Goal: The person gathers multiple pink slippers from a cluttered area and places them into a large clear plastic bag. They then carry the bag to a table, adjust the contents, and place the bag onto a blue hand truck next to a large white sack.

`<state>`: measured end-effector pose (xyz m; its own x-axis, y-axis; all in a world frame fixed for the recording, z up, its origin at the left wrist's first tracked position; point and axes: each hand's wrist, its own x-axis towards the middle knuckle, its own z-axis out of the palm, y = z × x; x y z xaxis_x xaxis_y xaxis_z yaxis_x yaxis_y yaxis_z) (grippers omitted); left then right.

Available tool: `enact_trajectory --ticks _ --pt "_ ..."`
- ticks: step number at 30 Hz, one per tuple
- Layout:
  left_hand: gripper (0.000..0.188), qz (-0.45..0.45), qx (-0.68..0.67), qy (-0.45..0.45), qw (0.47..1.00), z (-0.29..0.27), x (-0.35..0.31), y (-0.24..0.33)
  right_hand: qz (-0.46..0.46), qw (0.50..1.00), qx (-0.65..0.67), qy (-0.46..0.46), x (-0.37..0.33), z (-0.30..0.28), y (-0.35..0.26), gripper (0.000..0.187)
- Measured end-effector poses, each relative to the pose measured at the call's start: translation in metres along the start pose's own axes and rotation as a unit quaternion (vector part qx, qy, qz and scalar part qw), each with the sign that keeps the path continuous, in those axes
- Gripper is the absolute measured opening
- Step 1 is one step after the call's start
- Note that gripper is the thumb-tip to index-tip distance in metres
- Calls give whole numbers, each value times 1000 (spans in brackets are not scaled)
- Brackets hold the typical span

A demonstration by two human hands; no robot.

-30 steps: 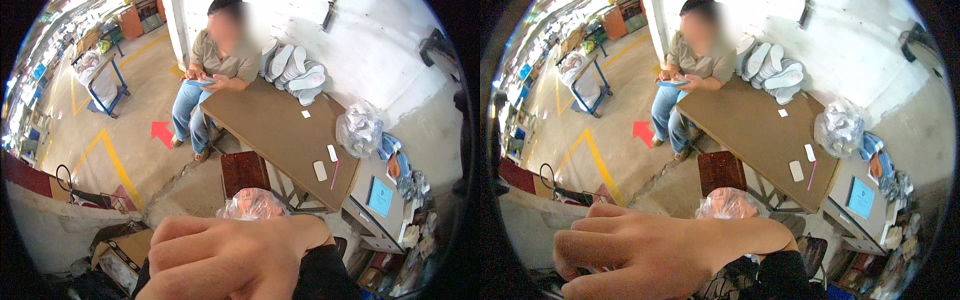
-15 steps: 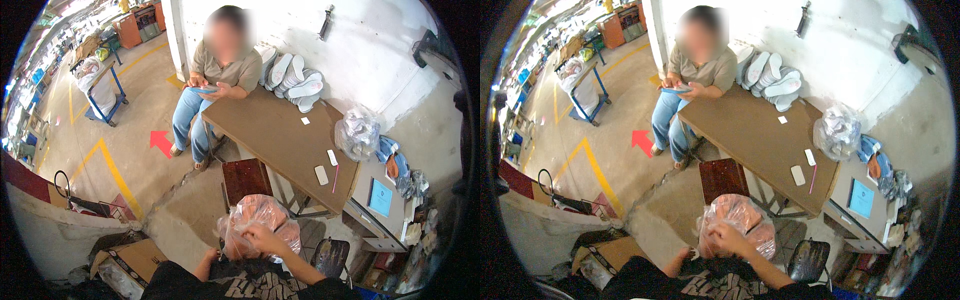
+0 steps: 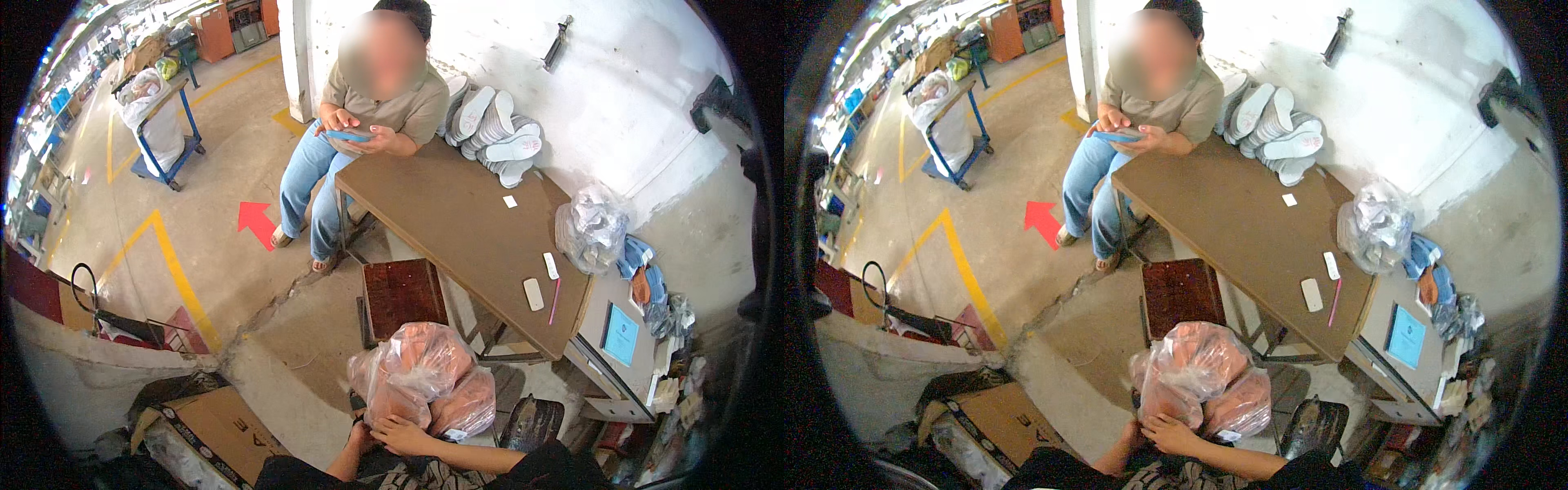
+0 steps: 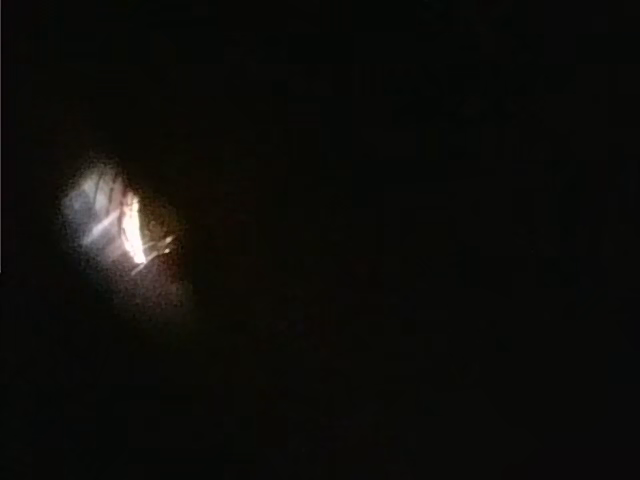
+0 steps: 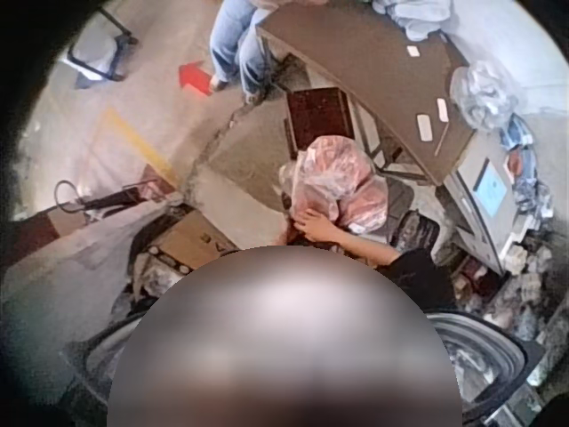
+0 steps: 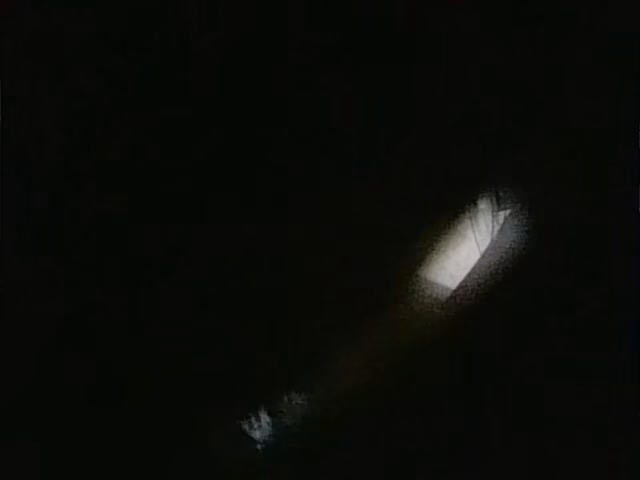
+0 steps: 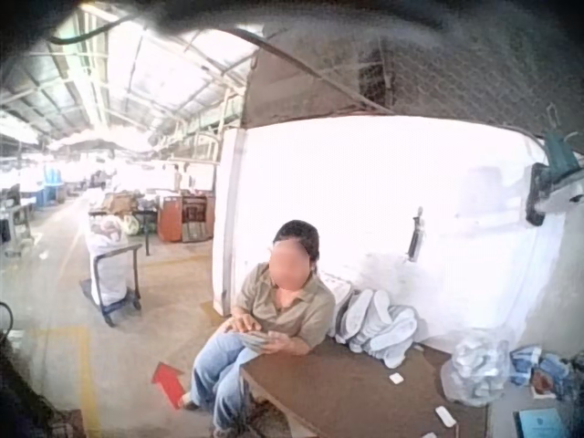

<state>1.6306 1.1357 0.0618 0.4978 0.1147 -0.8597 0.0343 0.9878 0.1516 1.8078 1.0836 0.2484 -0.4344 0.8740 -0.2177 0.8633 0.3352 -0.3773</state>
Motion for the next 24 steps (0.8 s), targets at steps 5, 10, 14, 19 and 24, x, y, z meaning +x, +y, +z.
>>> enact_trajectory --ticks 5,10,14,19,24 --pt "41 -23 -115 -29 993 -6 22 -15 12 997 -79 12 -14 7 8 64" --pt "35 -30 -104 -23 994 -2 18 -14 16 996 -84 -26 -13 9 13 74" --pt "36 -19 -119 -28 992 7 12 -14 20 995 -53 -78 -6 1 17 77" --pt "39 31 -86 -43 995 15 15 -25 25 995 -45 -86 -6 -10 19 78" --pt "47 32 -32 38 998 31 18 -33 23 993 -72 -89 -7 0 30 78"
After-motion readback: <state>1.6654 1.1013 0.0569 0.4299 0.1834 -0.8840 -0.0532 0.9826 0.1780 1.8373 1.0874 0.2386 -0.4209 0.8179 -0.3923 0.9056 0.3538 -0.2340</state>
